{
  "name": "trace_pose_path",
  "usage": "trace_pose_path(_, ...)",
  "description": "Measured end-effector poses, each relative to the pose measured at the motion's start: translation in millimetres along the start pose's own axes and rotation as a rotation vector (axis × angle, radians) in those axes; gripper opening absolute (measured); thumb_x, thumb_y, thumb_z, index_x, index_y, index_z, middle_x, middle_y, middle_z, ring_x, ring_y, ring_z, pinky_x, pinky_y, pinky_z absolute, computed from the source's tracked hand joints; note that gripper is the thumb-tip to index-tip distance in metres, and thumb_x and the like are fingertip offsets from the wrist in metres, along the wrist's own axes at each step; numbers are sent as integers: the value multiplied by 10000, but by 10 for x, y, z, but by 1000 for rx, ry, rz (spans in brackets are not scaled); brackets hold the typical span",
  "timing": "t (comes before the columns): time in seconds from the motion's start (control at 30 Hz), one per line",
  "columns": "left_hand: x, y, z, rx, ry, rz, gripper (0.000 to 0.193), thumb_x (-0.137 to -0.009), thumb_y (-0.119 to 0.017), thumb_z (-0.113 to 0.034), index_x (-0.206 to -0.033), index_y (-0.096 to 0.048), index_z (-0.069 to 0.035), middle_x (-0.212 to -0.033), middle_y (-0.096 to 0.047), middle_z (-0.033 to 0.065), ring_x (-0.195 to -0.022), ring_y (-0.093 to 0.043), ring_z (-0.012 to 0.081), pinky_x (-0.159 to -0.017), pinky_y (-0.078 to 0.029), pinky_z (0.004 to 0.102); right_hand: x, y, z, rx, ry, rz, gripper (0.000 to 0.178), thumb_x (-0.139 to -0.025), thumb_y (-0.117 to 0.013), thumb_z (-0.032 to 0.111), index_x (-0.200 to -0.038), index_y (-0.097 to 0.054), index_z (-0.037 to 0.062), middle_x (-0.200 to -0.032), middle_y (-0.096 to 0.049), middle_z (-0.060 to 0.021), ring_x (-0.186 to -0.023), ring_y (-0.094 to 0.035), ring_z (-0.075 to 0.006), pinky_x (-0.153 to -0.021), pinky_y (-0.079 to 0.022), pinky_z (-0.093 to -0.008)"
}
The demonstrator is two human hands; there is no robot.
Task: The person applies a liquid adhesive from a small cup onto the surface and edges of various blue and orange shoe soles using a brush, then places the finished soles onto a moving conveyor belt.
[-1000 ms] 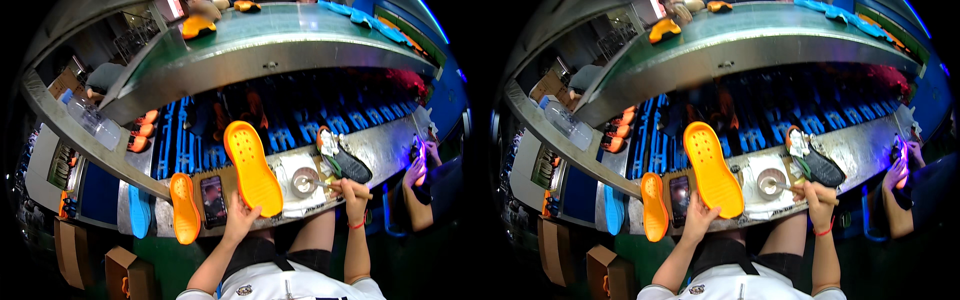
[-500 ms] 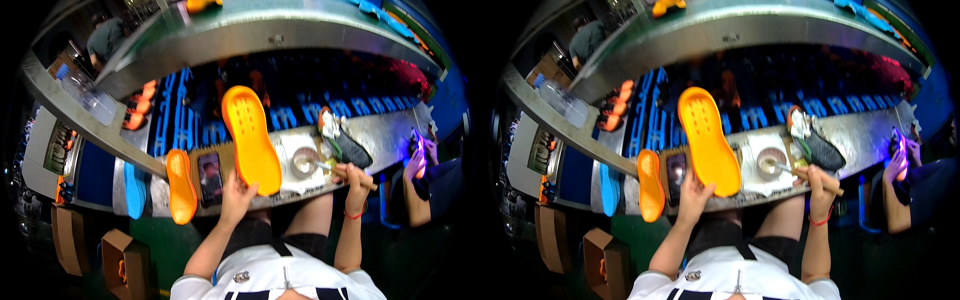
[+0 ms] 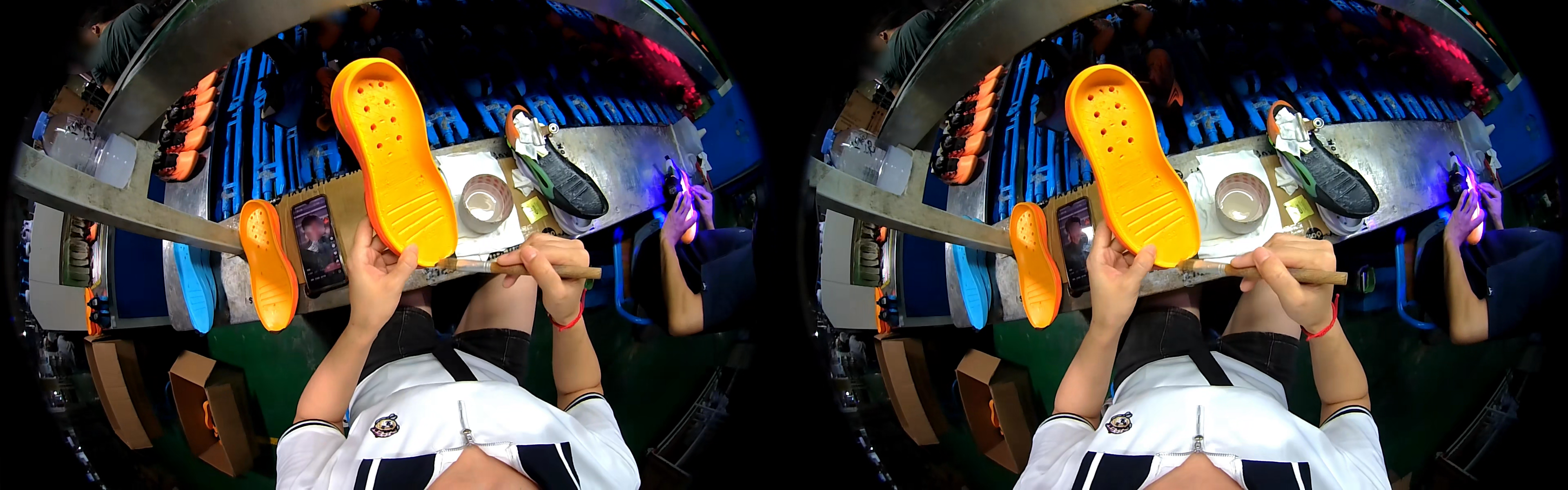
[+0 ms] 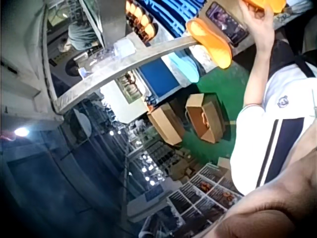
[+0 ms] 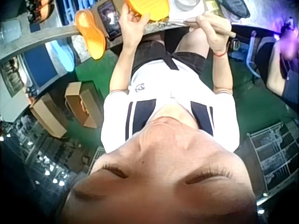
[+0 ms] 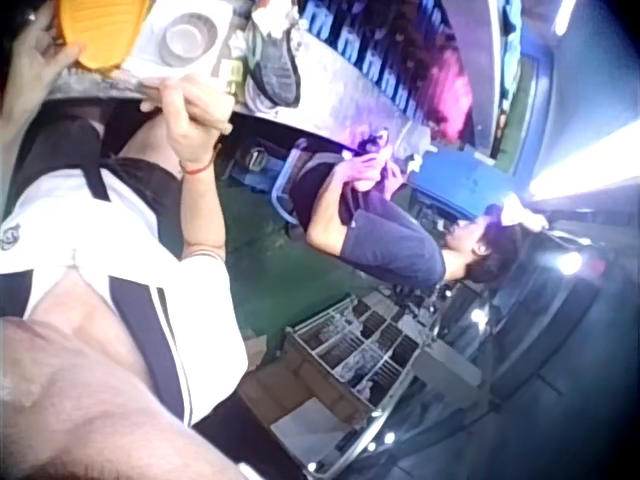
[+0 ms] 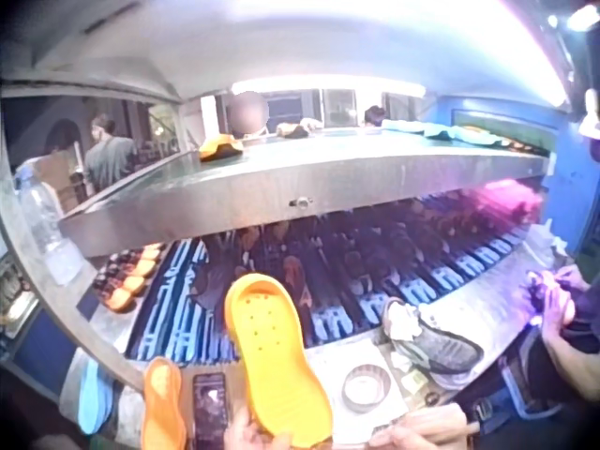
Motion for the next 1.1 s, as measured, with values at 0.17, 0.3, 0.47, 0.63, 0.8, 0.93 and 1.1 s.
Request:
trace_pose_path(0.17, -1, -7, -14, -31, -13, 20, 448, -856, -598, 56, -1257, -401, 28, -1120, -609, 147, -986, -640, 175, -866, -528, 285, -57, -19, 4, 3, 36, 110, 223, -842, -519, 18, -774, -728, -19, -595, -665, -86, -523, -611, -141, -535, -473, -251)
trace_pose_path(0.3, 2, -47, -42, -33, -1, 24, 444, -857, -600, 53, -1254, -403, 29, -1107, -618, 147, -978, -643, 173, -865, -523, 283, -79, -23, -3, 42, 76, 72, 219, -845, -528, 27, -762, -726, -19, -589, -661, -93, -497, -605, -145, -519, -470, -250)
trace_pose_path(0.47, 11, -24, -29, -49, -5, 24, 455, -859, -602, 47, -1266, -399, 30, -1109, -620, 148, -979, -642, 172, -854, -520, 277, -68, 76, -53, 57, 21, 6, 220, -842, -529, 27, -754, -727, -14, -584, -658, -81, -496, -603, -144, -517, -469, -253)
trace_pose_path(0.63, 13, -53, -35, -40, 8, 42, 488, -858, -608, 39, -1292, -384, 32, -1111, -619, 146, -978, -641, 171, -852, -520, 277, -82, 29, 48, 12, 77, 92, 214, -835, -533, 24, -755, -729, -7, -576, -651, -78, -499, -607, -147, -522, -473, -261)
trace_pose_path(0.8, 12, -36, -43, -66, 13, 37, 467, -858, -615, 28, -1271, -396, 32, -1103, -622, 146, -973, -643, 173, -851, -521, 279, -103, 78, -2, 51, 84, 98, 189, -820, -553, 10, -749, -727, -10, -572, -650, -77, -505, -612, -149, -519, -474, -263)
trace_pose_path(0.93, 33, -23, -47, -87, 6, 43, 457, -859, -615, 24, -1263, -401, 34, -1096, -625, 149, -970, -644, 175, -846, -522, 279, -91, 77, 42, 84, 106, 120, 197, -817, -543, 6, -744, -724, -19, -574, -647, -80, -500, -608, -163, -510, -467, -252)
trace_pose_path(1.1, 17, -40, -53, -81, 14, 36, 456, -856, -611, 31, -1260, -402, 36, -1090, -625, 147, -965, -643, 172, -838, -521, 275, -99, 118, 26, 79, 181, 61, 198, -821, -544, -6, -732, -721, -2, -579, -647, -67, -499, -604, -157, -500, -466, -262)
Point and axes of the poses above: each hand's wrist, its own x-axis away from the middle knuckle, its own y-axis out of the back of the hand, z = x × y, the point moved 6 cm from there along -x, towards the middle knuckle
